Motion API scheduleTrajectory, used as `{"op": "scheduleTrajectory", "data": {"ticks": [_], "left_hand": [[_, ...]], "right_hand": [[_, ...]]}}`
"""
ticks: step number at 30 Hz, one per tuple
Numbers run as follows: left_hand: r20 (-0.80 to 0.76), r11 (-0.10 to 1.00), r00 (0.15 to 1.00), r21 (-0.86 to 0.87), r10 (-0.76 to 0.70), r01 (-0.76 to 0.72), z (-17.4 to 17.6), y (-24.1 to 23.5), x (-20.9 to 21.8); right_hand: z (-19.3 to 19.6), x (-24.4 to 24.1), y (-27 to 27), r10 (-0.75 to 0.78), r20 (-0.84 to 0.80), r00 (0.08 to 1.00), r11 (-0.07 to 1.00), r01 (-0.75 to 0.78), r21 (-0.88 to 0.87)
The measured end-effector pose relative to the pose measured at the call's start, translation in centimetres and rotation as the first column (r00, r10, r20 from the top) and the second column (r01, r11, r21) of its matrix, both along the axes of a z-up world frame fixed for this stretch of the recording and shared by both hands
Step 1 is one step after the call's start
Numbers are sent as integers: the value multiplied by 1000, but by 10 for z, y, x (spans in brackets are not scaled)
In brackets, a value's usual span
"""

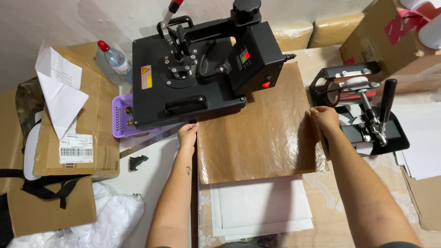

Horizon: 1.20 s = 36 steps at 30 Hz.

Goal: Operating a heat press machine to prepare for printing, including adjusting the press head and arranging transfer materials.

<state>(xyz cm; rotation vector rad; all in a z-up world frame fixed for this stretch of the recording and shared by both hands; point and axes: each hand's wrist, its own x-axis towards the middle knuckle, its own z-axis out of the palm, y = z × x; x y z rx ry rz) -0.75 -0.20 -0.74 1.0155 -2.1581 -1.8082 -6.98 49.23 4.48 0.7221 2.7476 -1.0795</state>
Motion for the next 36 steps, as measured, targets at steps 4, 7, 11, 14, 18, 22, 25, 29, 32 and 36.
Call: {"op": "scheduleTrajectory", "data": {"ticks": [4,7,11,14,18,22,25,29,32,36], "left_hand": [[8,1000,1000,-22,8,-8,2,1,-5],[18,1000,1000,1,19,-19,5,2,-8],[23,1000,999,-5,26,-25,2,4,-13],[4,999,999,12,35,-35,13,8,-10],[27,998,1000,69,11,-13,20,3,0],[37,981,998,190,-51,43,46,3,30],[-21,972,997,223,-75,78,47,-3,51],[-76,969,984,175,-164,175,97,-3,82],[-154,966,959,58,-240,251,135,-3,113],[-392,922,836,-202,-385,330,170,-10,147]], "right_hand": [[23,6,-14,-23,34,999,999,24,-30],[23,2,-16,-69,29,997,997,69,-16],[10,-6,-13,-140,2,990,989,140,-52],[-10,-15,-1,-118,12,993,991,118,-60],[-20,-11,10,-170,-58,984,941,145,-305],[3,18,10,-191,-111,975,876,118,-467],[53,68,-2,-195,-137,971,862,103,-497],[42,85,32,-124,-280,952,779,-81,-622],[77,125,39,-124,-413,902,859,-110,-500],[127,173,48,-79,-619,782,870,-248,-425]]}}
